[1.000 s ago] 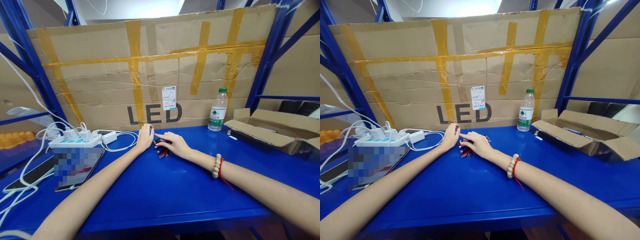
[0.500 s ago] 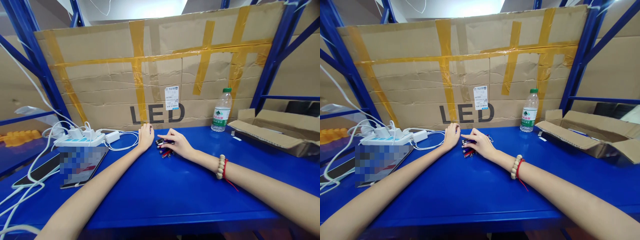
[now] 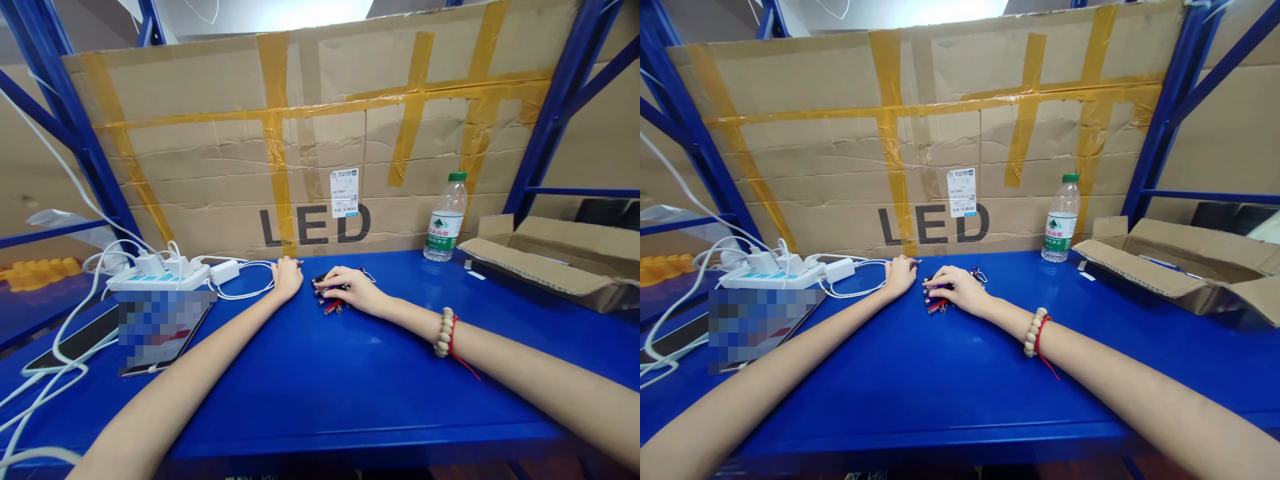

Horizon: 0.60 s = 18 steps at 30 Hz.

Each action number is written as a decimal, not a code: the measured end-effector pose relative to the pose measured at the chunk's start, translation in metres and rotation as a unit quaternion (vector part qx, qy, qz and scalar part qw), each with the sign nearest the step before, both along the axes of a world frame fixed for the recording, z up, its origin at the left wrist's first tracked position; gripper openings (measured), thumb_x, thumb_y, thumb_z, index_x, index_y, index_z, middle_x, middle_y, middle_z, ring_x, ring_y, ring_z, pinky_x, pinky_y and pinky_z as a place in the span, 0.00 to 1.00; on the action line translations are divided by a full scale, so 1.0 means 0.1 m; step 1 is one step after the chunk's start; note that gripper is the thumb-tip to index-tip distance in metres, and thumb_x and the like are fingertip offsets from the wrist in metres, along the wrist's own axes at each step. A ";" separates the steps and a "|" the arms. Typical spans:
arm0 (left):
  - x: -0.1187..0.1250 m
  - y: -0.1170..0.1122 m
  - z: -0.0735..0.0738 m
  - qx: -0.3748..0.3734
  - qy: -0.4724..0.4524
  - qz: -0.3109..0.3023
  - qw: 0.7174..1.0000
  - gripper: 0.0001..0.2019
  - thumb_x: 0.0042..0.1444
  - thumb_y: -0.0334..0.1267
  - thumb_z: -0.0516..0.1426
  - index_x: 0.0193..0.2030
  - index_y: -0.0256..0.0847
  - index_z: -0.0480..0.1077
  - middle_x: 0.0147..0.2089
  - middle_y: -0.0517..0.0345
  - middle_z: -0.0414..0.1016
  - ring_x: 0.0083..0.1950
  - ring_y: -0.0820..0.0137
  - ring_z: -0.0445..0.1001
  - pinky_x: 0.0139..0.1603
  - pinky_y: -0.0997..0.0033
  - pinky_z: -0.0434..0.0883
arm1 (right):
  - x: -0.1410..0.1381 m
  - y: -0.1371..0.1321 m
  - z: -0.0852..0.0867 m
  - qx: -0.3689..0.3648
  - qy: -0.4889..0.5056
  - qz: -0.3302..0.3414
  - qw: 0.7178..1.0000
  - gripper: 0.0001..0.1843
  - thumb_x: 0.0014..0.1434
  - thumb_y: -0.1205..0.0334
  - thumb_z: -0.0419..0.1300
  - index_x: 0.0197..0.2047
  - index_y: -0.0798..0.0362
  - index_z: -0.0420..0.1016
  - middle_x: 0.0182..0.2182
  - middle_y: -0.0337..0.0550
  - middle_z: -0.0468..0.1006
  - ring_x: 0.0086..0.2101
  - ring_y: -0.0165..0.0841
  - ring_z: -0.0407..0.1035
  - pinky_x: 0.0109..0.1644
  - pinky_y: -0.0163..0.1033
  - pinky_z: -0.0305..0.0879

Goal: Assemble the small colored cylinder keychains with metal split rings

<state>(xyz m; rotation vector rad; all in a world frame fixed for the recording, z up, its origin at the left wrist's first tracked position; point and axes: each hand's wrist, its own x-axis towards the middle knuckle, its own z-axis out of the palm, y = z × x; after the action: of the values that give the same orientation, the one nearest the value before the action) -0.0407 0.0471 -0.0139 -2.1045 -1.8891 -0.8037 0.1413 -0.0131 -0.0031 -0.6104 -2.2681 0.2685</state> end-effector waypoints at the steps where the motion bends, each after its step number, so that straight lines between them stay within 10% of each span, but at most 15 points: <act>1: 0.00 0.00 0.00 -0.003 0.001 -0.016 1.000 0.13 0.54 0.30 0.48 0.39 0.40 0.72 0.42 0.48 0.71 0.46 0.58 0.66 0.47 0.56 0.59 | 0.00 -0.01 0.01 0.000 0.001 -0.004 1.000 0.14 0.53 0.56 0.59 0.41 0.52 0.76 0.35 0.45 0.75 0.38 0.33 0.68 0.45 0.39 0.64; 18: 0.05 -0.10 0.07 -0.029 0.057 0.018 0.998 0.15 0.57 0.34 0.46 0.42 0.37 0.72 0.43 0.45 0.70 0.48 0.57 0.65 0.48 0.58 0.60 | 0.00 -0.11 0.05 0.041 0.012 -0.130 0.991 0.19 0.62 0.57 0.46 0.29 0.52 0.74 0.29 0.40 0.74 0.32 0.28 0.67 0.38 0.33 0.59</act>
<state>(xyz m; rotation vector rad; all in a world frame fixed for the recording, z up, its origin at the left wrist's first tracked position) -0.0359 0.0373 -0.0070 -2.0945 -1.9058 -0.6140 0.1416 -0.0238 0.0021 -0.8449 -2.1362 0.0543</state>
